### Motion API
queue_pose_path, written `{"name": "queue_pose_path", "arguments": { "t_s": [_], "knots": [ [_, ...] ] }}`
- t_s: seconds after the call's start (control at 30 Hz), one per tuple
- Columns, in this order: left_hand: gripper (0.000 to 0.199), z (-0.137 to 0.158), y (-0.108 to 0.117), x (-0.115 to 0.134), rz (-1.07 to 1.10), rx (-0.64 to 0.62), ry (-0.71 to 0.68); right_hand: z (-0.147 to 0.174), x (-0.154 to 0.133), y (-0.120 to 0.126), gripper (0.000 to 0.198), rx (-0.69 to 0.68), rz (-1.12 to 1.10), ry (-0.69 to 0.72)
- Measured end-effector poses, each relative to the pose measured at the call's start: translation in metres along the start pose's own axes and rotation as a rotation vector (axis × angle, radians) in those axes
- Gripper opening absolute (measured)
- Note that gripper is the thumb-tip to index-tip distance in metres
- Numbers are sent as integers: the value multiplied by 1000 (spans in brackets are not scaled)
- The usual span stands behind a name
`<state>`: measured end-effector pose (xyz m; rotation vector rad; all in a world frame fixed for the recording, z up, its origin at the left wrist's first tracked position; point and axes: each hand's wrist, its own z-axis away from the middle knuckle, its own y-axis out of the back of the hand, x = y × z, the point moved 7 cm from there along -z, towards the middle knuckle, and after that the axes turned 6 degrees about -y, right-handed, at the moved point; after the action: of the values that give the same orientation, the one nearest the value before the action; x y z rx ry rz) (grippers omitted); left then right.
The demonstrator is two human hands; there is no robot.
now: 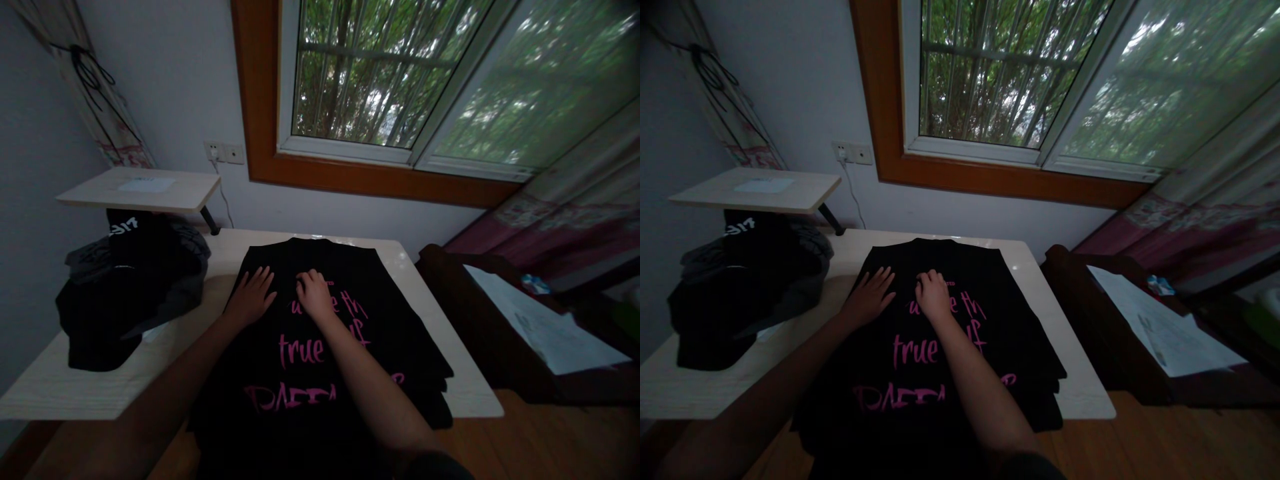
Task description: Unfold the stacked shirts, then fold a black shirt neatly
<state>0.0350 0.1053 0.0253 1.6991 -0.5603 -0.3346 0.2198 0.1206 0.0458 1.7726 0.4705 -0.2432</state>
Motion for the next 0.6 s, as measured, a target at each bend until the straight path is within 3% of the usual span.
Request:
{"name": "queue_pose_path", "arguments": {
  "t_s": [0.37,0.6],
  "knots": [
    [62,0,-1,5,-4,-45,-58,-1,1,1,20,-15,1,-16],
    [59,24,1,15,22,-73,-161,-1,2,2,19,-2,-12,-10]
  ]
}}
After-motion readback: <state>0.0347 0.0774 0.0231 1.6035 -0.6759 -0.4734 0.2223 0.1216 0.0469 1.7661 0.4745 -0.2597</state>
